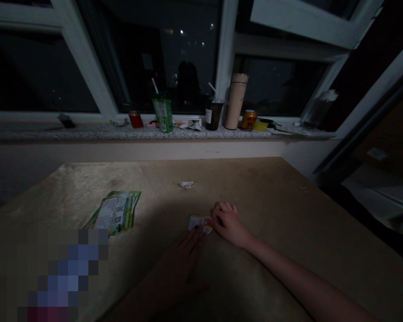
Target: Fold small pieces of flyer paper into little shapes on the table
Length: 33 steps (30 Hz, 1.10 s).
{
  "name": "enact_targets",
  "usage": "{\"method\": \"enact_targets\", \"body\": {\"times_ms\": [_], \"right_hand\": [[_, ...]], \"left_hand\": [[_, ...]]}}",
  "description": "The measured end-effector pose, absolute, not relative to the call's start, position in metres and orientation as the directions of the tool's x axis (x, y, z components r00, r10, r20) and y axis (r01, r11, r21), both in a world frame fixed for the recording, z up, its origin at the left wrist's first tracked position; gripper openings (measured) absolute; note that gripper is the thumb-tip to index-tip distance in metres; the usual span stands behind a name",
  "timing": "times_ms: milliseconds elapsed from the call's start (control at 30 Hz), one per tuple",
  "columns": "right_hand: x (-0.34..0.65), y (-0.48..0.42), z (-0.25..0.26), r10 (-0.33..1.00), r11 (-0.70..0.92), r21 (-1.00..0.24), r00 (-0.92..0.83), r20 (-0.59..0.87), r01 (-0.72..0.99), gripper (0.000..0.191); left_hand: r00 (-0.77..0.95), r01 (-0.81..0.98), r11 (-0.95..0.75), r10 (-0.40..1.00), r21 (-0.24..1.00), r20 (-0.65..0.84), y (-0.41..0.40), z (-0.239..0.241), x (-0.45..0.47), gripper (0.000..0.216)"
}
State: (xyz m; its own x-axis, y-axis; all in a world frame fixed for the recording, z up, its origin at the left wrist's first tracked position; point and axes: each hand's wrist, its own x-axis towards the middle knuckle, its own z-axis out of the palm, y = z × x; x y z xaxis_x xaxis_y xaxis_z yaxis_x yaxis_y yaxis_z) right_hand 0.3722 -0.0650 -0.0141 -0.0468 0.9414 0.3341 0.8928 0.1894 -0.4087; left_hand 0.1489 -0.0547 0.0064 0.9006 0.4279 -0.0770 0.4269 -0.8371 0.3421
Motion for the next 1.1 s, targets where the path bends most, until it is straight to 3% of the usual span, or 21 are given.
{"method": "enact_targets", "body": {"times_ms": [800,1100], "right_hand": [[0.375,-0.063,-0.014,0.961,0.189,-0.39,-0.089,0.26,0.901,0.015],[0.374,-0.064,-0.016,0.959,0.194,-0.359,-0.099,0.267,0.913,0.01]], "left_hand": [[0.903,0.416,-0.819,0.425,0.395,-0.071,-0.05,0.006,0.145,0.094],[0.9,0.435,-0.826,0.408,0.358,-0.153,-0.05,0.018,0.148,0.1]]}}
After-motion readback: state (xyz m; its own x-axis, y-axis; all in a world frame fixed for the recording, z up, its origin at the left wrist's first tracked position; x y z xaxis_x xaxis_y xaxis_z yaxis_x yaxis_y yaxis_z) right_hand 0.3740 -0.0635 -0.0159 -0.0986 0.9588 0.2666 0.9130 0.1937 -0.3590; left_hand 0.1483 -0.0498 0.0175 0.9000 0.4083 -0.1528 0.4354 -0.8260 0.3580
